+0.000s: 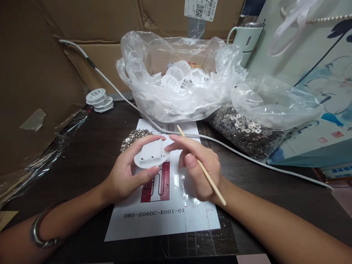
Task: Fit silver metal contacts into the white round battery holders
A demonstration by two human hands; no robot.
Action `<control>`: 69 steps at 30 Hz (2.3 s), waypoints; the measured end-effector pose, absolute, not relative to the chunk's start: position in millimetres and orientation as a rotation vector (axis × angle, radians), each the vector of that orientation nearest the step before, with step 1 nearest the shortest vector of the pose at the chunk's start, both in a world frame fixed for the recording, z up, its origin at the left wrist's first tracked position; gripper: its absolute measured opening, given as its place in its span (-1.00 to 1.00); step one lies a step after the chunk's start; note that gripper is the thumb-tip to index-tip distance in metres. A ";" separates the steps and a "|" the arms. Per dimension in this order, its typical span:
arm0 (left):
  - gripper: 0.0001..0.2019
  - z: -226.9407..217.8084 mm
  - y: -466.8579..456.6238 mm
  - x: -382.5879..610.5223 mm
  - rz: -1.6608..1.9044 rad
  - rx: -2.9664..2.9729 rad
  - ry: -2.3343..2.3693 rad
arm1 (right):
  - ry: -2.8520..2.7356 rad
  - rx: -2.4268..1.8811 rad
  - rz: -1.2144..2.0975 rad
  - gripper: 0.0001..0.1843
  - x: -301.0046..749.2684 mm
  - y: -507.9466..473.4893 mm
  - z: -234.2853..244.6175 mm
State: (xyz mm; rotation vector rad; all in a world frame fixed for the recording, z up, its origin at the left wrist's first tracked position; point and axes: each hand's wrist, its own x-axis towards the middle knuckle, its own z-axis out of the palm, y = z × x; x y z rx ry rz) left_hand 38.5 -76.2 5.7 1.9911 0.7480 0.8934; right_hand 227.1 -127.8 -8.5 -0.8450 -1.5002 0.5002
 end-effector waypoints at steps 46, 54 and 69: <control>-0.41 3.8 -80.0 43.3 0.813 1.353 0.589 | -1.388 -0.870 1.111 -0.88 231.8 -116.4 -4.7; -0.49 3.6 -79.9 42.8 0.791 1.337 0.546 | -1.424 -0.857 1.106 -0.86 231.4 -118.4 -4.1; -0.50 5.5 -85.5 46.1 0.834 1.332 0.541 | -1.406 -0.911 0.998 -0.92 230.6 -118.2 -4.1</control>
